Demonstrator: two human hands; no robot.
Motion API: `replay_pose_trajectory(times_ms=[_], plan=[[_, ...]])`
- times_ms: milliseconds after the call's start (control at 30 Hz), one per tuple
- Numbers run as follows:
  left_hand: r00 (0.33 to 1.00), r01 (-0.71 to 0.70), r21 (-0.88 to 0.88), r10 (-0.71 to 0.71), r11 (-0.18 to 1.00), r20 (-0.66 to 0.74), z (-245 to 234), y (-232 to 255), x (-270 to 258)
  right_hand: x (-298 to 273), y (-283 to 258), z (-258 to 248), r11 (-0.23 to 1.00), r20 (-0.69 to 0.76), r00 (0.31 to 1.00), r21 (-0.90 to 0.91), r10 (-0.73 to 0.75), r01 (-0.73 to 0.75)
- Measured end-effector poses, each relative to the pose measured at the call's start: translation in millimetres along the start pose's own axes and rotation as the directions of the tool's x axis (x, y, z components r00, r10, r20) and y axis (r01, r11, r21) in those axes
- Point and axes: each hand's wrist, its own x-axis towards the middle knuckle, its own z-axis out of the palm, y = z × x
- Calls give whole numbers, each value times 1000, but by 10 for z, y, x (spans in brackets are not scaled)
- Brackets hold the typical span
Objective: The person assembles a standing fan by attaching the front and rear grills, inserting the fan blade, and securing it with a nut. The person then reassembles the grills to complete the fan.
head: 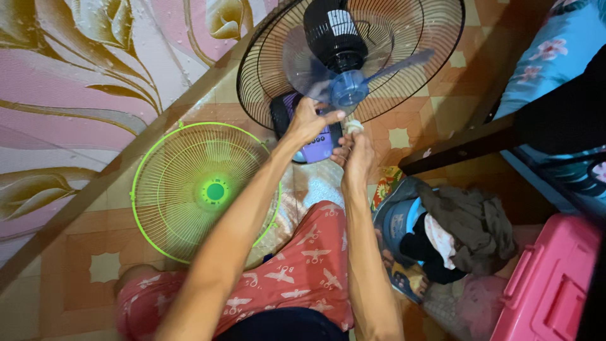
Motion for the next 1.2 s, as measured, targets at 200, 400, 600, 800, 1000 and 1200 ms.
replay_pose_trajectory(times_ms=[200, 400, 600, 800, 1000, 1200], plan=[[995, 81, -201, -92, 976, -45, 71, -170, -77, -155, 222, -226, 998, -14, 998, -1, 55, -55], [992, 80, 19, -78, 997, -102, 39, 84, -23, -321, 264, -236, 995, -35, 994, -23, 100, -101], [991, 38, 75, -28, 996, -130, 94, 119, -16, -423, 187, -182, 991, -55, 990, -34, 127, -129], [994, 39, -137, -52, 990, -93, 68, 145, -124, -470, 268, -185, 989, -63, 989, -64, 131, -135], [991, 136, -186, -132, 973, 32, 72, 439, -446, -557, 537, -309, 980, -31, 988, -124, 152, -155], [991, 135, -249, -128, 959, 45, -363, 294, -1118, -725, 894, -401, 963, 32, 982, -202, 186, -176]])
